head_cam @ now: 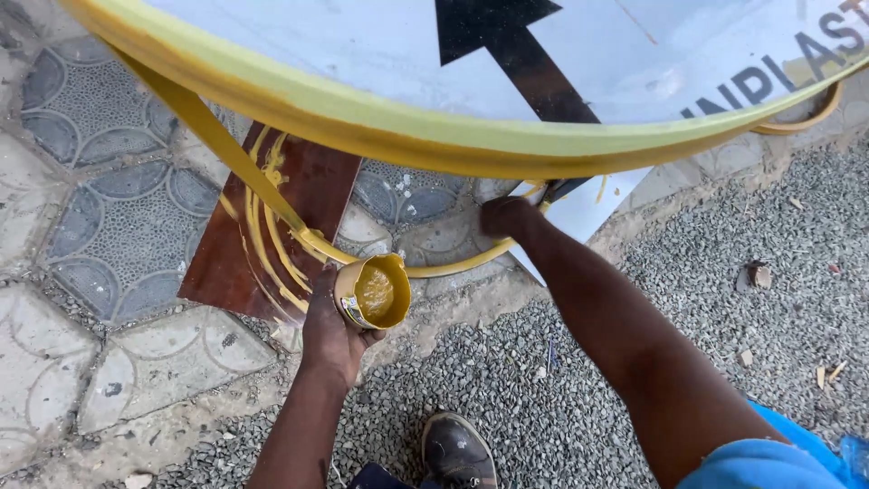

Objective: The person paints the legs and frame of a round metal table with yellow paint using a brush. They repeatedly dip the brush into a small container held in the other hand to apply the paint to the table's structure.

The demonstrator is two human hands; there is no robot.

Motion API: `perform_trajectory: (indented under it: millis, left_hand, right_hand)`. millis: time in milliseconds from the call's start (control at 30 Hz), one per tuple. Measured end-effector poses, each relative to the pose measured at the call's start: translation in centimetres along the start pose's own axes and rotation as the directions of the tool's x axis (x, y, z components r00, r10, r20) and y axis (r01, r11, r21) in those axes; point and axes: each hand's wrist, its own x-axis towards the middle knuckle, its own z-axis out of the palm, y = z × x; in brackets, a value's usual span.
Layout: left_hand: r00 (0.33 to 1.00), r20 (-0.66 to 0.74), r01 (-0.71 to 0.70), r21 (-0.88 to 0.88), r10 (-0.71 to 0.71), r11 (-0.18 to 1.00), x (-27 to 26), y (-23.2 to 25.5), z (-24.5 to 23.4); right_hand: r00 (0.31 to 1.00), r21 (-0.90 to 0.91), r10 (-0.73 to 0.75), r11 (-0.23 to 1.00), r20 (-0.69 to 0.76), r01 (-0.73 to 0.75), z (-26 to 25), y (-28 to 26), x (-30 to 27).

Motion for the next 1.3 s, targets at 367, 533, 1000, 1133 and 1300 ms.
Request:
perform_trajectory:
  millis: [367,533,1000,1133,1300]
  left_hand:
    - [0.999,0.044,0.006,0.057,-0.008,0.998,-1.1,-1.8,1.6]
    - [0.997,-0.007,0.082,0.2,-0.082,0.976,-6.9,-1.2,5.2]
    - [0.984,-0.019,0.18,0.14,-0.179,0.974,-5.1,-4.5,5.0]
    - [0.986,-0.004,0.168,0.141,-0.17,0.976,-3.0,-5.0,2.9]
    - [0.995,-0.007,0.098,0.048,-0.098,0.994,-2.2,-4.3,2.1]
  right_hand:
    - [0.645,0.721,0.762,0.479,-0.059,-0.5,-8.1,-10.2,-6.0]
    - [0.423,0.846,0.802,-0.179,0.421,-0.503,-4.8,-7.6,-13.9]
    - [0.326,0.46,0.555,-0.826,0.766,0.326,1.6,-5.7,-13.7]
    - [0.375,0.483,0.548,-0.836,0.748,0.259,8.1,-6.3,-8.2]
    - [0.328,0.48,0.504,-0.863,0.799,0.157,-1.0,-10.0,-8.0]
